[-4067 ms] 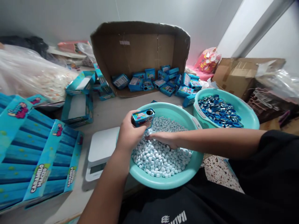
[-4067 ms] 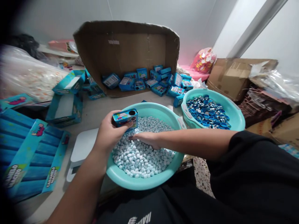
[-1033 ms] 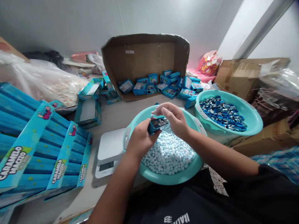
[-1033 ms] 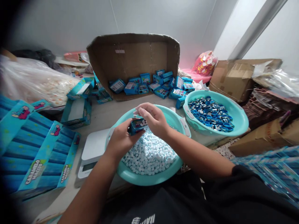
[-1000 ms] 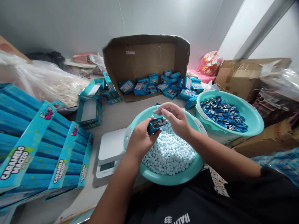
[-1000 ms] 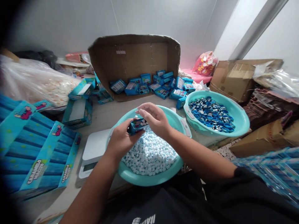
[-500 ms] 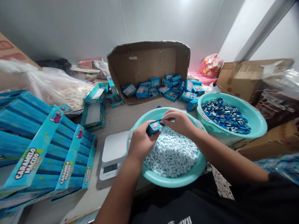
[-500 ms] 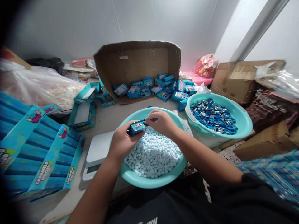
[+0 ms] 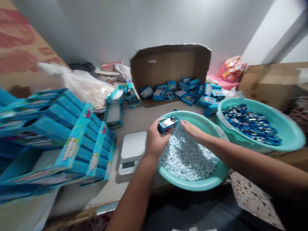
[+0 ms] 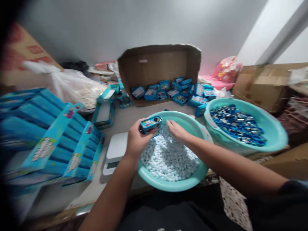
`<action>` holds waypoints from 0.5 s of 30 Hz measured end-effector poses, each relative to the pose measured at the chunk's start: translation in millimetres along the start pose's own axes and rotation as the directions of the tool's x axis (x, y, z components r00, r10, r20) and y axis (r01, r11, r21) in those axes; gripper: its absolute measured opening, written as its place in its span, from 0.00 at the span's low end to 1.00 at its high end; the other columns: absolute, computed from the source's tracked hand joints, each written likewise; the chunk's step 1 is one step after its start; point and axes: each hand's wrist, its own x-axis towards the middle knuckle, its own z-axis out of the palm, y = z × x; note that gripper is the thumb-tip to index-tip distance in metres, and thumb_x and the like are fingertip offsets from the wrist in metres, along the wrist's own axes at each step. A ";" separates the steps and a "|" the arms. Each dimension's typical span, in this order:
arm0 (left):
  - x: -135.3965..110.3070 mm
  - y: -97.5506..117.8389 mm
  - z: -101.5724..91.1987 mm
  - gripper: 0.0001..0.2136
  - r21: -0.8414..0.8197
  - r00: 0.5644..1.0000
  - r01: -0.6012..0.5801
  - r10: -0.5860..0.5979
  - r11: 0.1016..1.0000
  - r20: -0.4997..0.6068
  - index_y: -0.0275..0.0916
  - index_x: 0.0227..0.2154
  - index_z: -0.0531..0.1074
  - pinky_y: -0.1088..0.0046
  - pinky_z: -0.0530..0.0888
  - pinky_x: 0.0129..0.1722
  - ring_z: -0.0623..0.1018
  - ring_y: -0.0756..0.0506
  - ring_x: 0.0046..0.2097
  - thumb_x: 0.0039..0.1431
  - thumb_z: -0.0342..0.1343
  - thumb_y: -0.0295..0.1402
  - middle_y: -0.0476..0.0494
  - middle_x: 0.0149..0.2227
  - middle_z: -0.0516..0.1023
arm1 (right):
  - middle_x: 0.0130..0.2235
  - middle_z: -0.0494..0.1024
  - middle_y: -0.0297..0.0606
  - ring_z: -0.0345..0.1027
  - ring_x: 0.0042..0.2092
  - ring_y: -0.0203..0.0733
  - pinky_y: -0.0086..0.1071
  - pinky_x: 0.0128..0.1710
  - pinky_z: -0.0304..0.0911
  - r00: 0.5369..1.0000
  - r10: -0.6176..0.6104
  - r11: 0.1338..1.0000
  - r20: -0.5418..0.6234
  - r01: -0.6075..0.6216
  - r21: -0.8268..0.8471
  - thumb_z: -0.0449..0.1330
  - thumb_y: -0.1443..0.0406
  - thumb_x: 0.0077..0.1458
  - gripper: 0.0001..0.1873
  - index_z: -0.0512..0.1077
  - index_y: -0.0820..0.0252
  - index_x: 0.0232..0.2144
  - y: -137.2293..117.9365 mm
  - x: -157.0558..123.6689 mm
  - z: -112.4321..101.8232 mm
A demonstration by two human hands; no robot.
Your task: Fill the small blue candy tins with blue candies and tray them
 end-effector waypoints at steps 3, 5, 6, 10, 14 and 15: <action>-0.6 -0.9 0.5 0.18 -0.028 1.000 0.009 -0.009 1.000 -0.018 0.39 0.47 0.72 0.70 0.76 0.48 0.81 0.44 0.46 0.54 0.66 0.32 0.43 0.44 0.81 | 0.38 0.76 0.50 0.69 0.48 0.58 0.54 0.56 0.59 0.982 -0.052 0.996 0.179 0.063 -0.056 0.60 0.50 0.57 0.18 0.77 0.59 0.32 6.9 -13.3 28.7; -0.7 -1.9 1.0 0.19 0.014 0.999 0.046 -0.046 0.999 -0.012 0.40 0.48 0.72 0.70 0.76 0.48 0.81 0.44 0.47 0.54 0.66 0.33 0.43 0.45 0.81 | 0.44 0.74 0.54 0.67 0.52 0.60 0.55 0.59 0.56 0.944 -0.092 0.972 0.316 0.154 -0.175 0.57 0.51 0.58 0.20 0.77 0.61 0.38 5.7 -23.8 39.5; -0.6 -2.2 1.3 0.19 0.037 0.998 0.063 -0.063 0.997 -0.011 0.40 0.49 0.72 0.69 0.76 0.48 0.81 0.43 0.48 0.54 0.66 0.33 0.43 0.46 0.81 | 0.47 0.74 0.55 0.67 0.52 0.59 0.53 0.59 0.57 0.920 -0.091 0.954 0.382 0.191 -0.233 0.54 0.50 0.59 0.23 0.77 0.62 0.40 4.4 -28.1 40.8; -0.2 0.3 2.3 0.22 0.113 0.995 0.092 -0.095 0.989 0.015 0.40 0.53 0.70 0.67 0.78 0.49 0.80 0.41 0.49 0.55 0.65 0.33 0.39 0.49 0.81 | 0.52 0.76 0.52 0.69 0.55 0.62 0.50 0.59 0.61 0.856 0.070 0.961 0.513 0.080 -0.266 0.54 0.42 0.54 0.31 0.78 0.57 0.45 1.9 -39.4 29.2; -4.4 7.3 2.8 0.20 0.207 0.996 0.081 -0.086 0.975 0.017 0.44 0.52 0.71 0.69 0.79 0.44 0.82 0.42 0.48 0.57 0.65 0.34 0.40 0.47 0.82 | 0.48 0.80 0.49 0.68 0.58 0.66 0.54 0.65 0.55 0.840 0.243 0.964 0.486 -0.265 -0.023 0.64 0.43 0.46 0.21 0.79 0.50 0.34 -1.7 -38.0 34.6; -6.0 8.7 3.0 0.19 0.235 0.997 0.071 -0.076 0.969 0.011 0.45 0.52 0.72 0.70 0.79 0.43 0.82 0.43 0.47 0.58 0.65 0.35 0.41 0.46 0.82 | 0.47 0.80 0.50 0.69 0.57 0.64 0.50 0.64 0.57 0.847 0.239 0.943 0.476 -0.319 0.094 0.65 0.45 0.46 0.17 0.79 0.47 0.31 -6.9 -33.4 44.2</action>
